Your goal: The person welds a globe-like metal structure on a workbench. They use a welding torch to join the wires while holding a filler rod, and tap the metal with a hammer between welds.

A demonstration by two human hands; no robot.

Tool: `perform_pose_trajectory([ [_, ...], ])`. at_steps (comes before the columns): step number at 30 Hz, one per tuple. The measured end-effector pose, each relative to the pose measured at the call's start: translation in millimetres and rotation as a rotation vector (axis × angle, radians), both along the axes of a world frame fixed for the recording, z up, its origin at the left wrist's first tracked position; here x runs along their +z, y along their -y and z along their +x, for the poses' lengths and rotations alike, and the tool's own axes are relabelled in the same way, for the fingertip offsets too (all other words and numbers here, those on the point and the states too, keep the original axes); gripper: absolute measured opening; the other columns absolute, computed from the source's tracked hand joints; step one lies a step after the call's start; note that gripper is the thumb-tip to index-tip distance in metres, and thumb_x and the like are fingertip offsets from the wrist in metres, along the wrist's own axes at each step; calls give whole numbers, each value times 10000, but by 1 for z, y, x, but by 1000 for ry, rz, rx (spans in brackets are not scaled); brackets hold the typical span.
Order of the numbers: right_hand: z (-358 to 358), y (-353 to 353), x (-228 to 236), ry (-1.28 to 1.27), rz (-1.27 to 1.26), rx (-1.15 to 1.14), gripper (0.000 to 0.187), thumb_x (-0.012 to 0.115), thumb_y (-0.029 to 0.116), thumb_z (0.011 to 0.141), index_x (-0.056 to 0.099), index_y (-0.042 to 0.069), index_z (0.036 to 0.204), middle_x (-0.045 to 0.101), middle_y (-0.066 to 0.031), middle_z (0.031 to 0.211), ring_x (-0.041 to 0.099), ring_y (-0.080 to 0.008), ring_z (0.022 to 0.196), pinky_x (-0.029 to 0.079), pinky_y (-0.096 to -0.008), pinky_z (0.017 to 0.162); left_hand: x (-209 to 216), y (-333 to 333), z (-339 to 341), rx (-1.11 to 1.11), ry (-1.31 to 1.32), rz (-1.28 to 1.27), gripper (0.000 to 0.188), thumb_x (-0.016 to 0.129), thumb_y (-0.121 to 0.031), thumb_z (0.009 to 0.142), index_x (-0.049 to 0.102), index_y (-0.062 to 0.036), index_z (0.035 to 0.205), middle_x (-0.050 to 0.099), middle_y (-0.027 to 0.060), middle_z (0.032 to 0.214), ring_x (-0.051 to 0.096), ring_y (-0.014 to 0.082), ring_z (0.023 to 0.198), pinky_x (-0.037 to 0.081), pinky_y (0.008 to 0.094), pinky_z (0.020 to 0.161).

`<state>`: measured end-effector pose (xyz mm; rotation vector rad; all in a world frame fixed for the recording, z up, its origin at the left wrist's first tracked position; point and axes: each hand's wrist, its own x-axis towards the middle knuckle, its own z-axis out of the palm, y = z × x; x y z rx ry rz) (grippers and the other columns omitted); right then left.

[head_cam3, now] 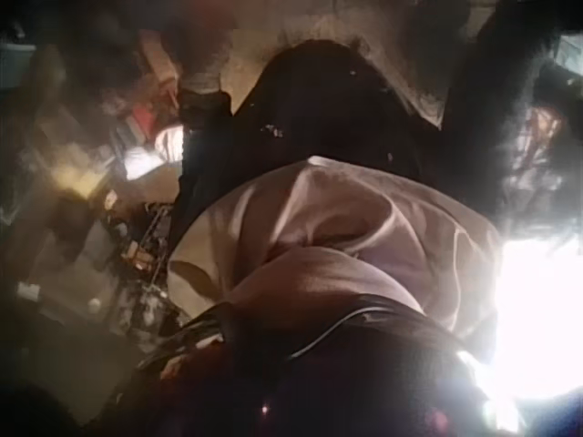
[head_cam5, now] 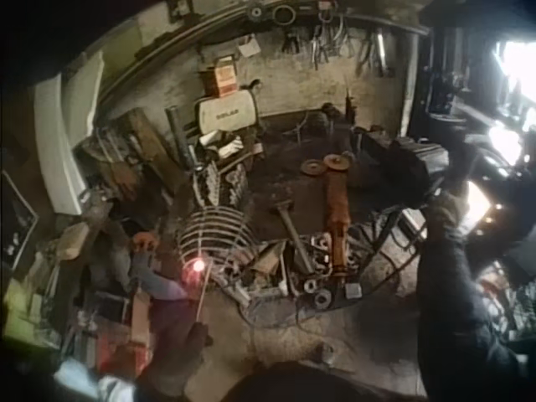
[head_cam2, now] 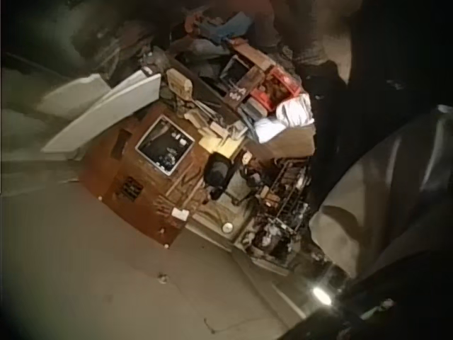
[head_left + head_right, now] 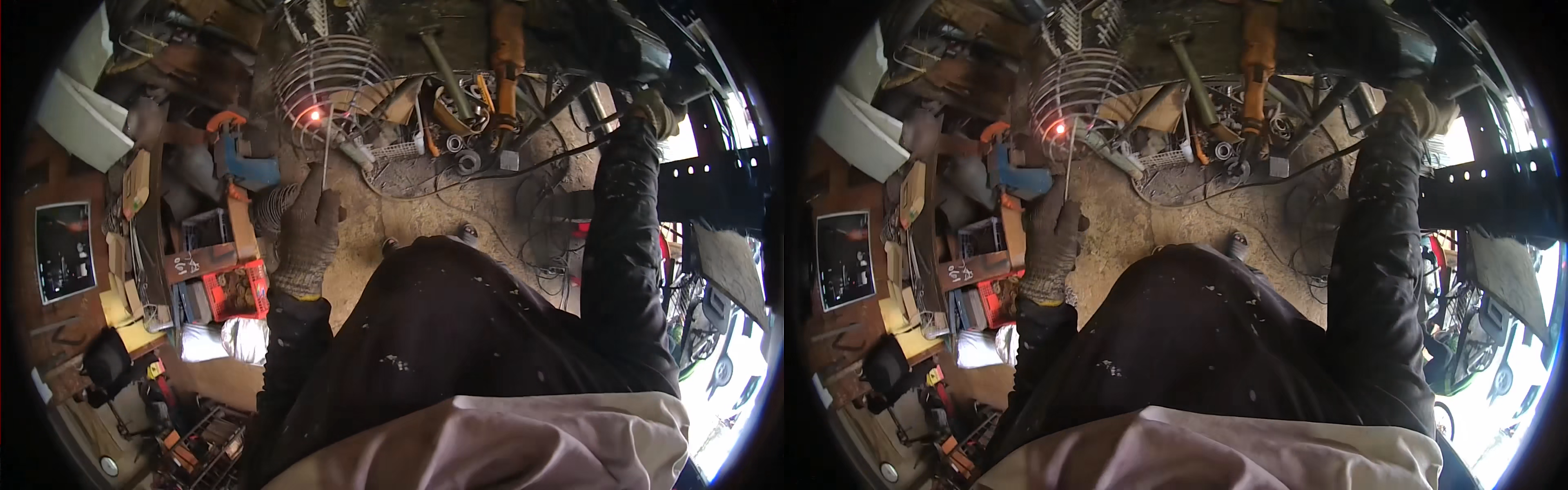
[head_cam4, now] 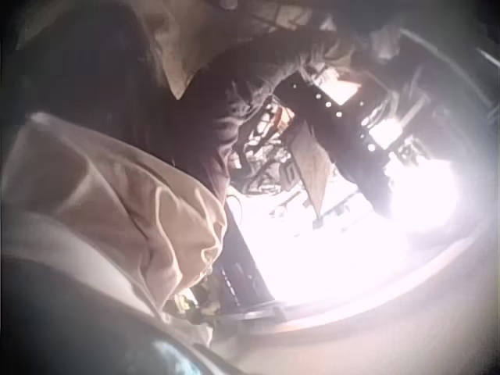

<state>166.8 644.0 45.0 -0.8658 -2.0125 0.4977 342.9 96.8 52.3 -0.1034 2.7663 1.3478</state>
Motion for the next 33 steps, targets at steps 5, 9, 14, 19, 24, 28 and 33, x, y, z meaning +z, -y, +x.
perform_pose_trajectory([
  [5,-6,15,-12,50,10,24,618,766,401,830,603,26,1292,701,-135,1103,668,-270,985,523,-370,850,-17,20,34,13,-14,48,473,552,-229,1031,510,-88,1480,646,55,817,546,83,614,440,246,505],
  [9,-6,12,-12,99,15,8,649,784,423,805,609,19,1282,706,-153,1113,672,-295,1021,520,-391,885,-13,24,42,25,73,100,494,555,-145,1021,469,-50,1498,666,92,765,667,149,692,542,315,649],
  [14,-1,8,-13,186,-1,-1,689,807,449,773,618,11,1270,713,-174,1126,676,-326,1066,516,-416,929,-20,38,42,3,40,89,492,559,-129,1016,473,-36,1492,681,104,772,674,147,699,544,311,645],
  [19,-1,2,-10,266,-12,-23,729,830,476,741,626,4,1257,719,-196,1138,680,-358,1110,511,-441,973,-13,43,40,24,158,65,495,558,-137,1013,475,-28,1489,696,110,788,684,155,711,546,313,660],
  [24,3,11,-19,115,-3,40,715,834,469,732,640,-10,1227,733,-193,1124,695,-347,1101,515,-441,980,-28,56,44,50,88,133,499,553,-177,1019,475,-61,1498,695,90,825,588,115,600,479,286,555],
  [28,8,26,-23,-106,33,141,657,838,412,742,650,-15,1205,748,-175,1089,709,-337,1073,522,-441,964,-26,57,49,73,135,115,491,549,-153,1020,472,-47,1494,715,120,830,684,158,700,543,319,648],
  [33,18,46,-15,-89,7,179,612,830,287,763,628,2,1266,756,-164,1063,723,-320,1042,527,-429,950,-18,54,54,57,157,78,502,556,-158,1023,457,-53,1504,717,113,828,673,150,669,539,324,638],
])
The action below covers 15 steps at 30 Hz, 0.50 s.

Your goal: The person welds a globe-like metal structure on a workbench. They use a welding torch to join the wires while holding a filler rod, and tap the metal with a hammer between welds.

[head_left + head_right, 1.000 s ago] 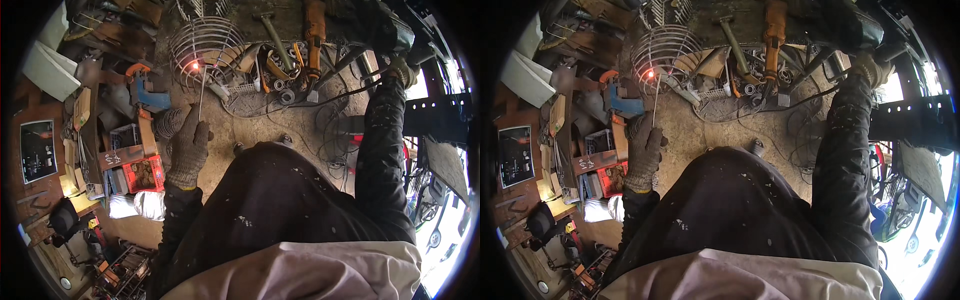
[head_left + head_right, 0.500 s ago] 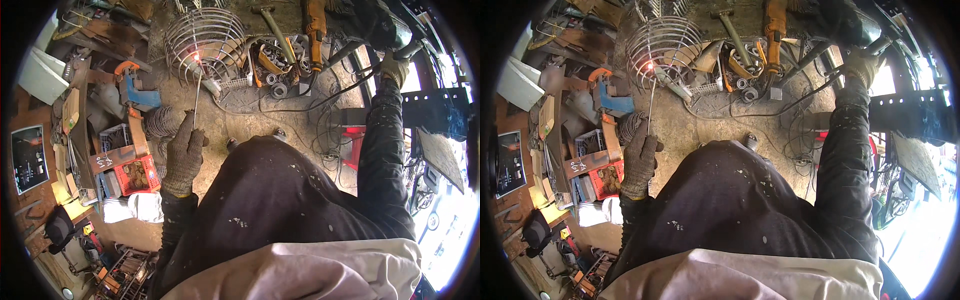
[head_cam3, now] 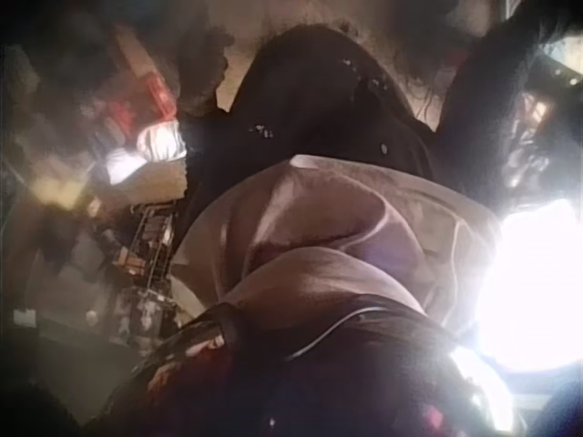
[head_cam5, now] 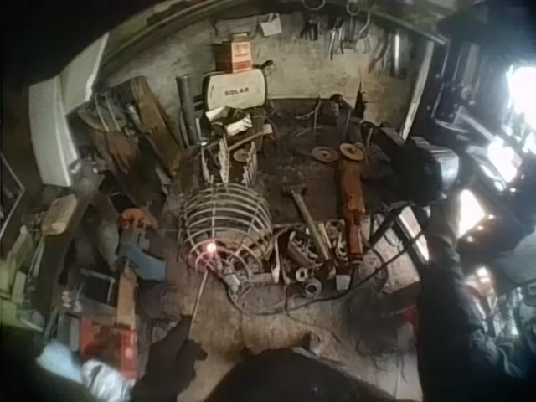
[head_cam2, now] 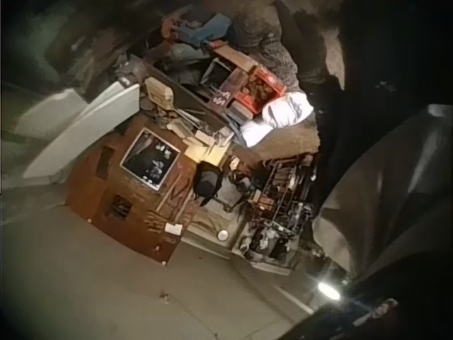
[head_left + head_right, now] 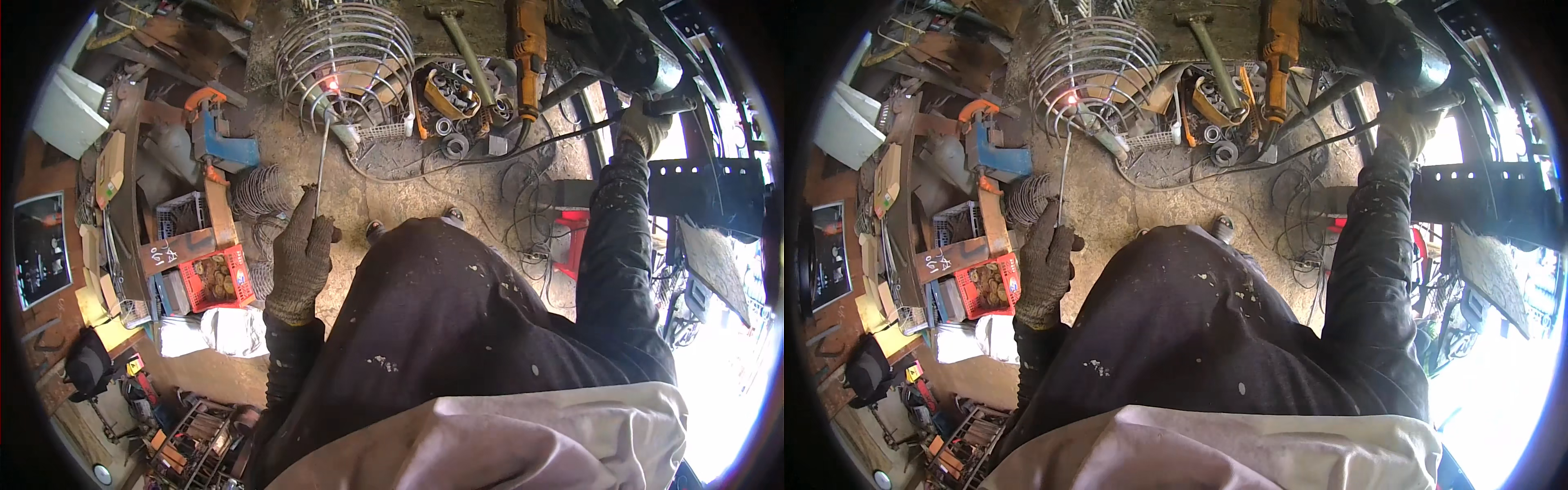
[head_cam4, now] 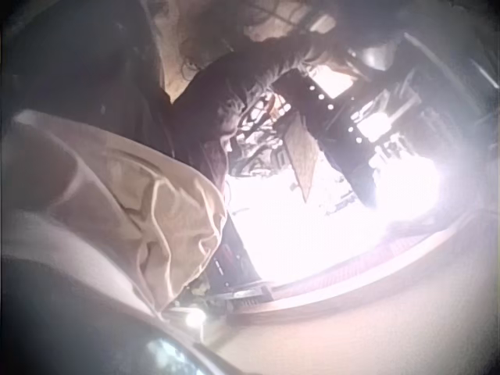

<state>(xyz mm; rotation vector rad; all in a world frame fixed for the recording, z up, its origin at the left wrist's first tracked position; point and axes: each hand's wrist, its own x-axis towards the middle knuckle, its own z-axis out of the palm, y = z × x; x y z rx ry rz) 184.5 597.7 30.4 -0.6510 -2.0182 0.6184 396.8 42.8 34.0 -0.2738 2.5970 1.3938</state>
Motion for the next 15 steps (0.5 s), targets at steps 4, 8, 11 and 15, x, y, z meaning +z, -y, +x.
perform_pose_trajectory([
  [4,2,5,4,35,-87,-17,639,832,263,758,616,-2,1298,753,-177,1059,723,-319,1044,528,-429,950,-16,3,1,-78,-223,-31,483,538,-155,1015,491,-66,1487,699,69,822,508,71,502,421,262,472],
  [8,-1,-11,-13,-52,-59,12,631,828,265,760,625,21,1305,753,-179,1064,726,-319,1038,530,-426,951,-26,5,-1,-66,-144,52,492,543,-131,1009,484,-56,1492,702,70,798,516,72,507,431,268,478],
  [11,5,17,4,21,-72,-60,613,833,251,753,639,27,1290,758,-171,1058,731,-299,1023,534,-412,940,-28,3,-1,-78,-128,56,497,552,-124,1008,481,-51,1494,700,67,778,521,70,514,439,271,486],
  [15,3,9,-2,60,-30,-59,633,847,277,735,645,21,1278,763,-162,1043,734,-296,1006,537,-414,934,-31,3,-2,-91,-157,65,489,554,-118,1009,487,-44,1487,704,70,781,532,64,525,442,269,494],
])
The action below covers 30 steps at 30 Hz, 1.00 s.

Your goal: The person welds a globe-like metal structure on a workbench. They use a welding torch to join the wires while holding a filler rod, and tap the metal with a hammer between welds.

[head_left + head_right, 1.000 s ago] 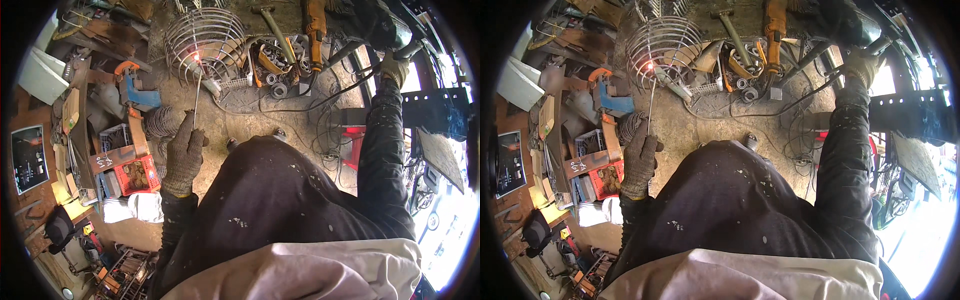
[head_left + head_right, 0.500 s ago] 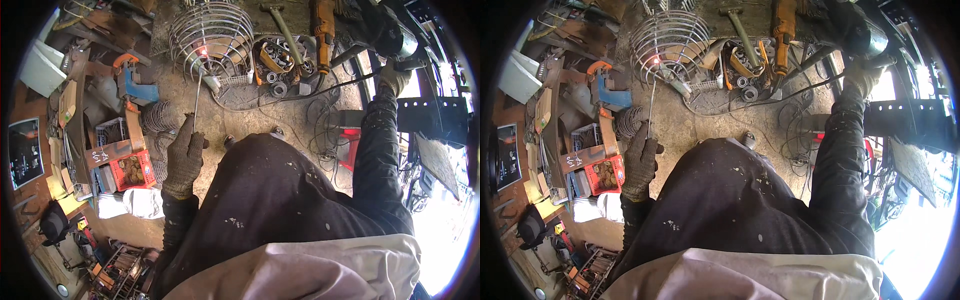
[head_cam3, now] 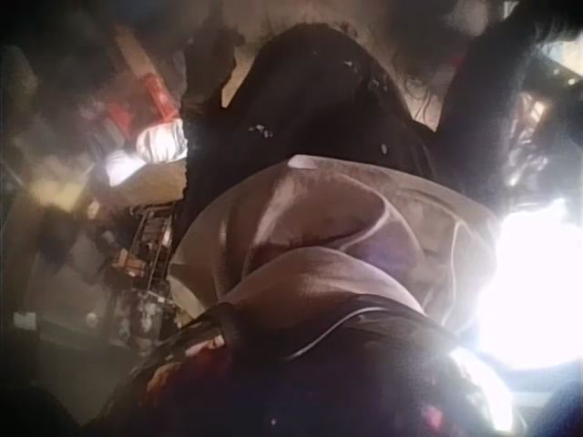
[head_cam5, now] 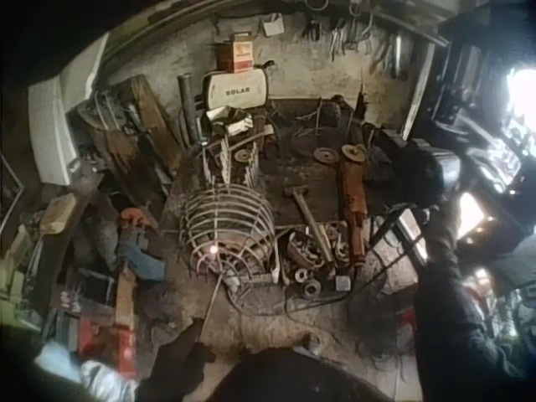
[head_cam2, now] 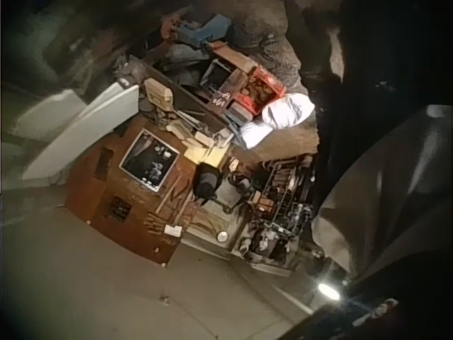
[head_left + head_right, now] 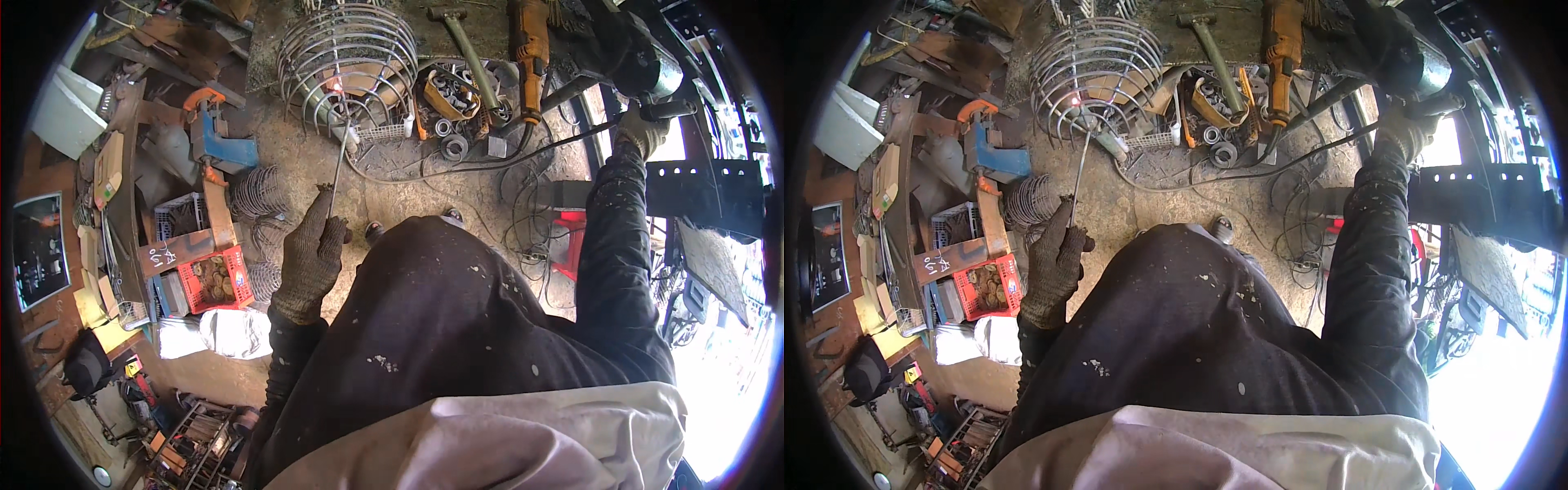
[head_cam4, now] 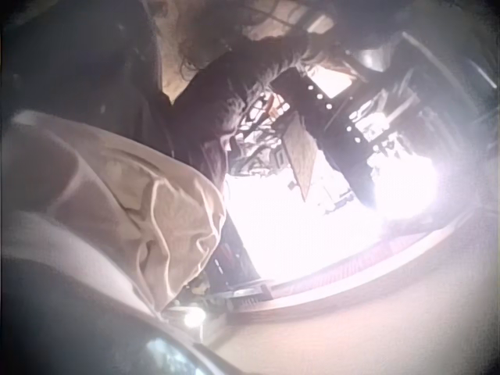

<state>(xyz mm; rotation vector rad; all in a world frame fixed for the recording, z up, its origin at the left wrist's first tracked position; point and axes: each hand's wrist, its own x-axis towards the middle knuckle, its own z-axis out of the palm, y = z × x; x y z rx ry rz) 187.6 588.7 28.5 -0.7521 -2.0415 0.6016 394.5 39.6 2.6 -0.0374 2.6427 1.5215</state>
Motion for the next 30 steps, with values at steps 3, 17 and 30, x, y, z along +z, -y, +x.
perform_pose_trajectory([
  [3,-6,-14,-10,-43,41,22,638,861,302,712,664,21,1249,771,-151,1014,741,-298,971,533,-439,946,-3,3,-1,-25,-49,-8,486,552,-110,1008,489,-44,1485,706,72,777,535,66,522,443,272,496],
  [17,-6,-17,-23,-15,-138,-35,1151,897,451,679,278,-89,1485,540,-294,1334,564,-375,1237,470,-412,1071,3,-4,6,-33,3,26,502,555,-124,1016,463,-67,1507,720,95,794,550,94,496,456,288,504],
  [30,5,-20,-32,47,-149,-84,1162,843,537,712,290,-113,1500,548,-283,1405,543,-383,1319,430,-408,1110,5,-8,4,-47,33,6,494,559,-152,1013,476,-72,1494,729,109,812,586,118,513,485,312,533],
])
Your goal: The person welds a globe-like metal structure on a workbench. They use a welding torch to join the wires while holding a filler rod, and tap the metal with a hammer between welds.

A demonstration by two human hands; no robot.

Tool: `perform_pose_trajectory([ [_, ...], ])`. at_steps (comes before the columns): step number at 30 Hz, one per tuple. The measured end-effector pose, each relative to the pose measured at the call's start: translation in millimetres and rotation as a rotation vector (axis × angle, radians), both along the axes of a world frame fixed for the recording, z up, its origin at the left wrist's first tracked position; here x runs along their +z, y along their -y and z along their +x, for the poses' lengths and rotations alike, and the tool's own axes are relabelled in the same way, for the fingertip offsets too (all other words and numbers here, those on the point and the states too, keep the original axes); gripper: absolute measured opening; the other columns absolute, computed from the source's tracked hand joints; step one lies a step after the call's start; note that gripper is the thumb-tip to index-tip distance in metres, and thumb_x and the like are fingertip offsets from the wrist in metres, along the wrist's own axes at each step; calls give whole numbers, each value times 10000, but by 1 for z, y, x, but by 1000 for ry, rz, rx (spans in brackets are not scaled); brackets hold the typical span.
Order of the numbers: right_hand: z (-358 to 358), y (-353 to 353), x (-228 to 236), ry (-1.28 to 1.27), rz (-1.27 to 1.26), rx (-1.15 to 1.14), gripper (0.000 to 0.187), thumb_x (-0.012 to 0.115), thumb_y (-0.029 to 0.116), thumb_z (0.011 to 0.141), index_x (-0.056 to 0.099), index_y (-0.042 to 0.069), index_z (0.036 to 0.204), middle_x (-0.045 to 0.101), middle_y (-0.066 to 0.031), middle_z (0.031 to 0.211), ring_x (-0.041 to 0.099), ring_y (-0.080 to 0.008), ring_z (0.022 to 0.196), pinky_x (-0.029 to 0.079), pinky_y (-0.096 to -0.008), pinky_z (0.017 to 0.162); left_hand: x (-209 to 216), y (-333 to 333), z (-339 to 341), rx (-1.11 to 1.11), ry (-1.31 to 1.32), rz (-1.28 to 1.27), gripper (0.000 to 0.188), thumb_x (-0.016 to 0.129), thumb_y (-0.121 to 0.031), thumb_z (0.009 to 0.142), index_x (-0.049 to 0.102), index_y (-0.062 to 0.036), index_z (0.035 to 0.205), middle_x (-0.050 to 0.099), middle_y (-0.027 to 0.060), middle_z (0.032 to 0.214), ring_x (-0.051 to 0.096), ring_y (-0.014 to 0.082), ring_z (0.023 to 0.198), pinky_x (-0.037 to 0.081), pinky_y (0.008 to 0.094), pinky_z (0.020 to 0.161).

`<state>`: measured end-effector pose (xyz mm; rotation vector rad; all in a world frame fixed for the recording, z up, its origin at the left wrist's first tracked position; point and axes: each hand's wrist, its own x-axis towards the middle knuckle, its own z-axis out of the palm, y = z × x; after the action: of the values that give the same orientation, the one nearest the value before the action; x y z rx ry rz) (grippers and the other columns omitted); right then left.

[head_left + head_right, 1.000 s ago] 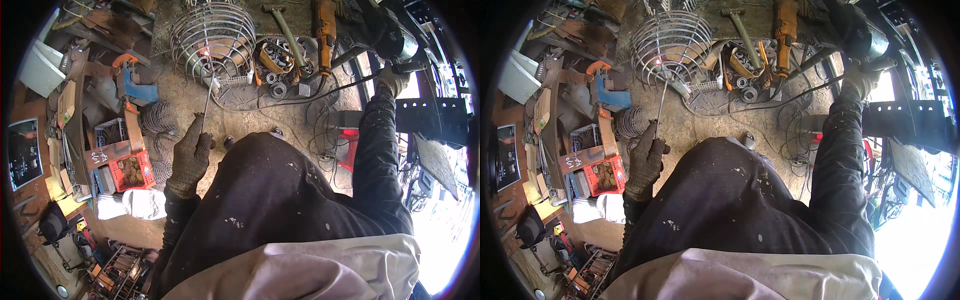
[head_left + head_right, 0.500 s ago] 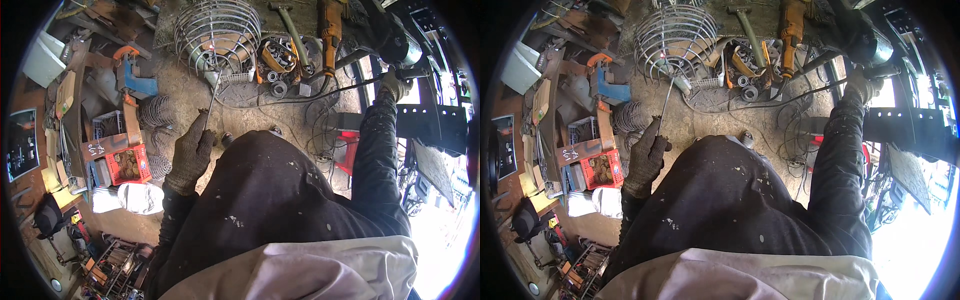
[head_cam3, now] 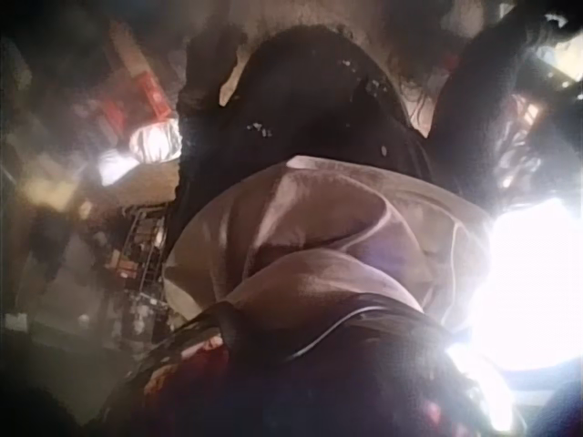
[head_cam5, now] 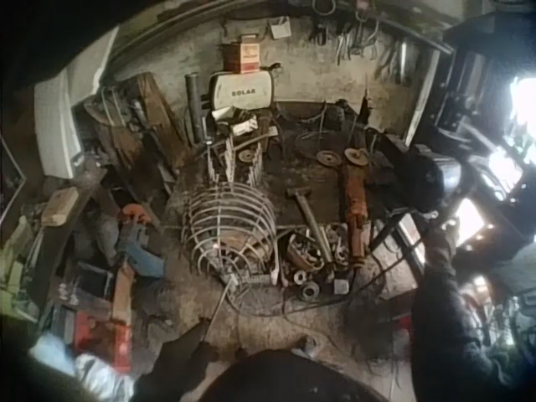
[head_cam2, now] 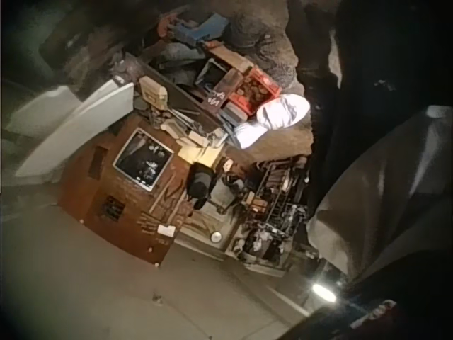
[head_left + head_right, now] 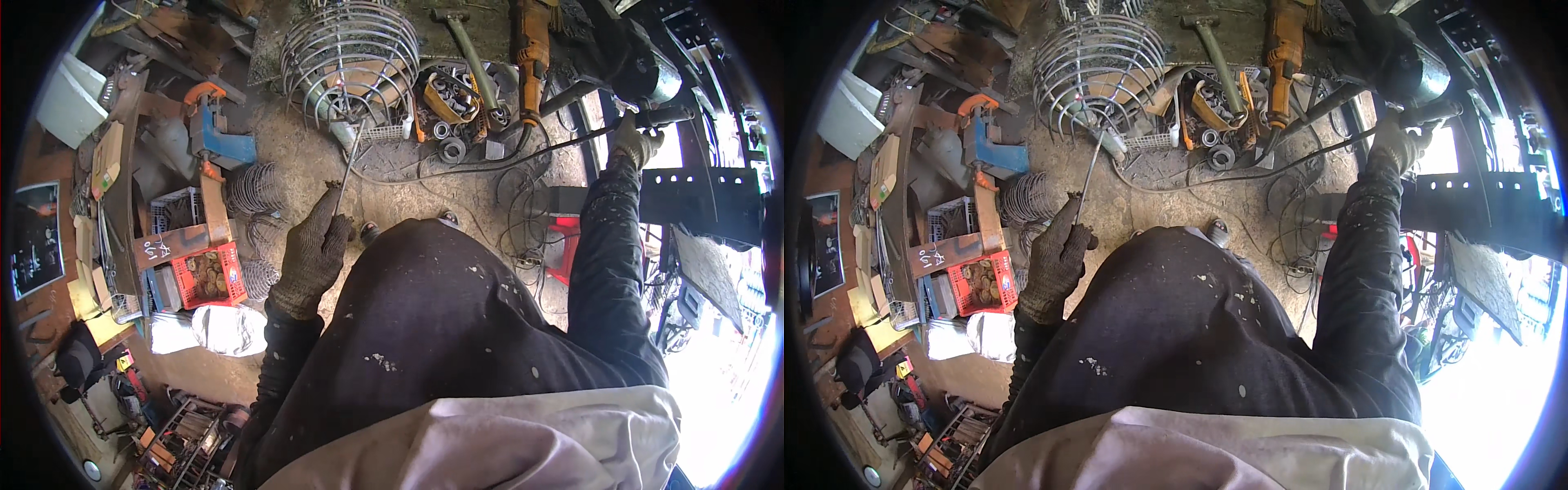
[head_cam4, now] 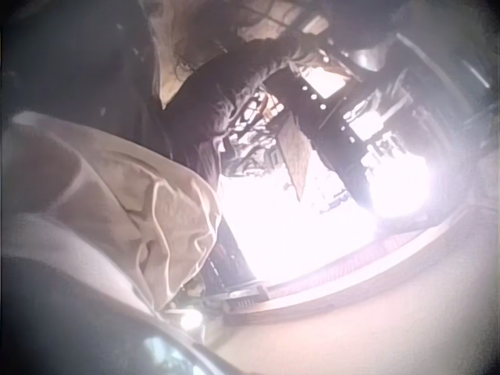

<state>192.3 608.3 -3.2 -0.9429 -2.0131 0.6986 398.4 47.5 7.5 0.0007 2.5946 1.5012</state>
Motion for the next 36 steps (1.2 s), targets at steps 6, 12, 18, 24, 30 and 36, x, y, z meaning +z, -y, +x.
perform_pose_trajectory([
  [6,4,10,-1,35,-142,29,1160,829,567,722,286,-72,1524,553,-292,1401,548,-391,1308,422,-425,1100,6,1,-1,-14,-15,-11,486,556,-156,1014,480,-64,1486,733,123,813,620,139,538,497,318,549],
  [12,13,3,-32,147,-28,3,1037,739,477,835,221,-43,1568,525,-301,1427,579,-357,1274,445,-403,1094,-4,4,-3,-37,-84,-66,484,548,-150,1017,475,-44,1483,733,140,816,702,186,672,537,332,631],
  [18,9,-8,-27,20,-88,7,1030,790,366,791,243,-85,1538,548,-301,1375,613,-354,1219,490,-397,1038,4,2,-6,-20,-111,-31,461,547,-138,1018,491,-39,1465,733,126,824,661,150,616,515,312,589],
  [24,2,21,17,-40,-212,13,1042,855,464,764,332,-69,1491,598,-260,1339,630,-364,1200,479,-412,1041,6,10,-14,-13,-171,-81,424,547,-144,1023,517,-36,1432,725,94,805,579,115,511,471,294,518],
  [30,-6,16,4,-318,-210,127,946,850,455,764,421,-73,1422,634,-246,1288,650,-368,1165,497,-427,1015,9,1,-18,30,-116,-91,428,549,-146,1022,514,-33,1433,721,89,799,560,115,485,466,302,504],
  [36,-9,5,-1,-63,-125,52,810,846,438,760,509,-75,1289,675,-240,1185,669,-360,1111,508,-438,988,5,-3,-19,53,-123,-118,435,546,-152,1025,506,-25,1439,723,97,824,559,96,519,464,297,513],
])
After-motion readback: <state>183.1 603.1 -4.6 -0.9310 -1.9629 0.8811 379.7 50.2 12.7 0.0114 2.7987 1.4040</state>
